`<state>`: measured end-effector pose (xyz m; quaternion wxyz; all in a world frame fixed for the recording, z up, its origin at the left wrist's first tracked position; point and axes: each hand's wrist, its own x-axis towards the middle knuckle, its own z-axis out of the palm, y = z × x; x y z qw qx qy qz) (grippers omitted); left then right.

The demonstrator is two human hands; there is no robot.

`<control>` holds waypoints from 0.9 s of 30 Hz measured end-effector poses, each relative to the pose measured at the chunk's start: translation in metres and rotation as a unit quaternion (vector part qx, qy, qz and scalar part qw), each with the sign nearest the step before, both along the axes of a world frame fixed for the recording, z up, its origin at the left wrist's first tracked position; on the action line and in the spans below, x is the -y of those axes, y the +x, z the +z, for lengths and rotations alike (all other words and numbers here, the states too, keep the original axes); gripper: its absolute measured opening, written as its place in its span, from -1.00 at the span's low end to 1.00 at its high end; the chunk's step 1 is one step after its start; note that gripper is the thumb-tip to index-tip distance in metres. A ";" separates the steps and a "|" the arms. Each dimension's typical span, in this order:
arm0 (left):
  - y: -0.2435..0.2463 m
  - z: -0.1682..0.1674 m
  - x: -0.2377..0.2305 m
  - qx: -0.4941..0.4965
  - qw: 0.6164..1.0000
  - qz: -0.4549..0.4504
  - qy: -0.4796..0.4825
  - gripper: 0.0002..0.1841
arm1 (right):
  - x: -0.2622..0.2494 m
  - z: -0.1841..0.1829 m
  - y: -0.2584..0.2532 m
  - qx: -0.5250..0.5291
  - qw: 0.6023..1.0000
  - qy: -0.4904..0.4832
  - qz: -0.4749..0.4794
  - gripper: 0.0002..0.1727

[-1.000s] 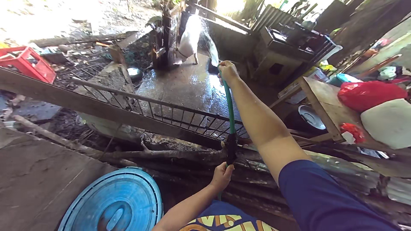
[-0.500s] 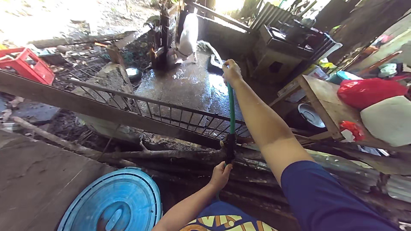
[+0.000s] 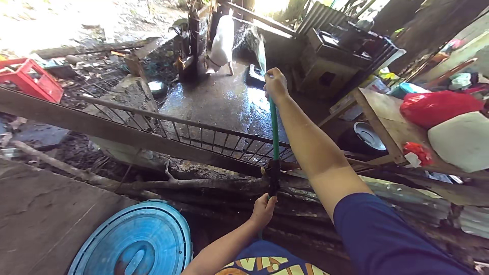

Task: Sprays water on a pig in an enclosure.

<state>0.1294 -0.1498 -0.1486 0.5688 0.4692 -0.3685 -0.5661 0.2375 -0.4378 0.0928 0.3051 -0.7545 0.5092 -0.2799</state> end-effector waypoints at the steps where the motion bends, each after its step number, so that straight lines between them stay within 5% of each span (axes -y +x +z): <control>1: 0.000 0.000 0.000 -0.001 1.000 0.002 0.000 -0.69 | -0.001 0.000 0.001 0.005 1.000 -0.004 0.003 -0.64; 27: -0.002 0.001 -0.005 -0.006 1.000 0.007 -0.015 -0.70 | -0.006 0.004 0.005 -0.002 0.999 0.034 0.001 -0.65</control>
